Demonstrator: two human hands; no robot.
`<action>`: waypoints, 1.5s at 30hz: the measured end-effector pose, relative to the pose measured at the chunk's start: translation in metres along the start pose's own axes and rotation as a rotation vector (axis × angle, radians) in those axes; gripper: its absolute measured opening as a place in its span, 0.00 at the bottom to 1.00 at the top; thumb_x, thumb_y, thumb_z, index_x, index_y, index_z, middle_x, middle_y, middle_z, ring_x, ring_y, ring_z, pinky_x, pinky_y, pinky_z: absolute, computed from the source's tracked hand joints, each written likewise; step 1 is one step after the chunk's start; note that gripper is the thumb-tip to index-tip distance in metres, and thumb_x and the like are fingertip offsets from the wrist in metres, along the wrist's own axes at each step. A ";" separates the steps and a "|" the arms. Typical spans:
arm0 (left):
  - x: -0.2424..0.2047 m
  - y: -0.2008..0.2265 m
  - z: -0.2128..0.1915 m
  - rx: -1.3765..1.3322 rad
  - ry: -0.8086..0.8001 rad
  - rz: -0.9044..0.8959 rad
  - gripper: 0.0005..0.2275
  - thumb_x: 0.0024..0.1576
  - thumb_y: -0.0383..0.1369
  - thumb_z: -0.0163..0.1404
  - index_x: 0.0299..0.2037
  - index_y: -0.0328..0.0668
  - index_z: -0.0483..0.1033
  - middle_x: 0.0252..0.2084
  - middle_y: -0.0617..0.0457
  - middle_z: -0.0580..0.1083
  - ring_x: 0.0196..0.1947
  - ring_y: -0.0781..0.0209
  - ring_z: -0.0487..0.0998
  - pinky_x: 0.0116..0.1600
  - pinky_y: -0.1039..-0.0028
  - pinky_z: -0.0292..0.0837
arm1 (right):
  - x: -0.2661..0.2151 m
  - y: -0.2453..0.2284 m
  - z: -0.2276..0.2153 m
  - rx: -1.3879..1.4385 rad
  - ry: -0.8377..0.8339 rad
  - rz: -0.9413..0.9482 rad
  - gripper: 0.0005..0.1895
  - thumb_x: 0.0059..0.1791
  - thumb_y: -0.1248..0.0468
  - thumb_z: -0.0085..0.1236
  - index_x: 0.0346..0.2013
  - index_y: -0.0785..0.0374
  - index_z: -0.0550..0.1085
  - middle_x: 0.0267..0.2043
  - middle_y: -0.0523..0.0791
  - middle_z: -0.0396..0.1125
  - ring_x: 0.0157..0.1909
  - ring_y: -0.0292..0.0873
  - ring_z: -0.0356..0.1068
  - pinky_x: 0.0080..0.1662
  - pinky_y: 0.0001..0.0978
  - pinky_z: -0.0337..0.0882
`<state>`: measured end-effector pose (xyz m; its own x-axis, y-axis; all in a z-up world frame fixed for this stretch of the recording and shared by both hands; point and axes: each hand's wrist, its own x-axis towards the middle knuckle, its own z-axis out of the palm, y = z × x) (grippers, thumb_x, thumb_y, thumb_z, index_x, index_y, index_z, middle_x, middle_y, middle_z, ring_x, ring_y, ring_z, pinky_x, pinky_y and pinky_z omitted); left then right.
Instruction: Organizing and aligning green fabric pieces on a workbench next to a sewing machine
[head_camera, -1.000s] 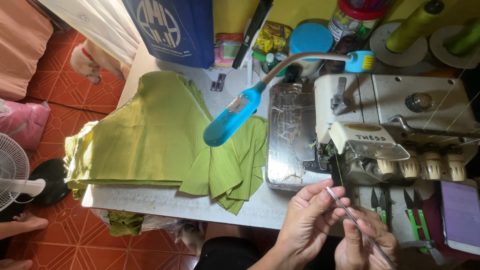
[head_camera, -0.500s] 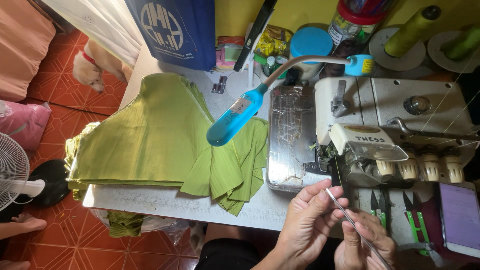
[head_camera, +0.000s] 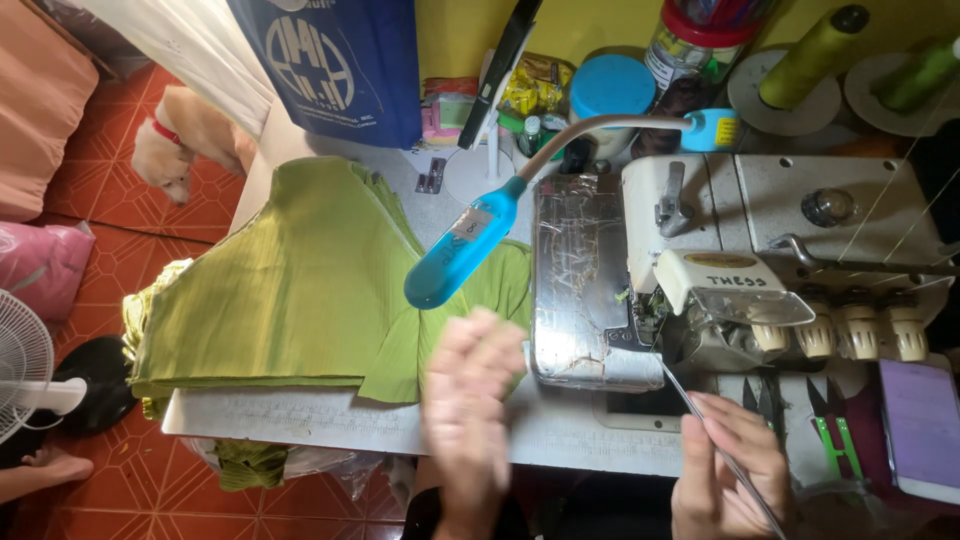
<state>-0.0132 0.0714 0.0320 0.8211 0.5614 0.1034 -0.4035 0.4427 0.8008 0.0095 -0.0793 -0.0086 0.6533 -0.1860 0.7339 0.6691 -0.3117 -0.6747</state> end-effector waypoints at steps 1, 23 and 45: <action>0.010 0.007 -0.008 0.025 0.013 0.142 0.17 0.53 0.34 0.37 0.50 0.35 0.55 0.53 0.40 0.59 0.44 0.49 0.65 0.50 0.63 0.62 | 0.004 -0.005 0.006 -0.038 -0.005 0.004 0.06 0.43 0.78 0.46 0.31 0.70 0.61 0.33 0.55 0.62 0.38 0.51 0.66 0.46 0.35 0.69; -0.009 0.058 0.024 0.444 -0.542 0.482 0.22 0.66 0.45 0.19 0.54 0.31 0.52 0.58 0.27 0.51 0.63 0.39 0.52 0.69 0.59 0.49 | 0.022 -0.017 0.051 -0.452 0.042 -0.228 0.08 0.44 0.75 0.58 0.25 0.73 0.67 0.31 0.56 0.66 0.33 0.53 0.67 0.38 0.37 0.65; -0.015 0.071 0.029 0.554 -0.554 0.313 0.19 0.66 0.50 0.17 0.59 0.51 0.46 0.63 0.38 0.49 0.65 0.46 0.54 0.67 0.65 0.52 | 0.029 -0.013 0.039 -0.409 0.006 -0.218 0.07 0.43 0.79 0.56 0.27 0.71 0.66 0.29 0.53 0.66 0.32 0.48 0.67 0.37 0.32 0.66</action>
<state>-0.0425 0.0735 0.1044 0.8419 0.1131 0.5277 -0.5079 -0.1642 0.8456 0.0333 -0.0443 0.0182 0.5096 -0.0802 0.8566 0.5951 -0.6862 -0.4183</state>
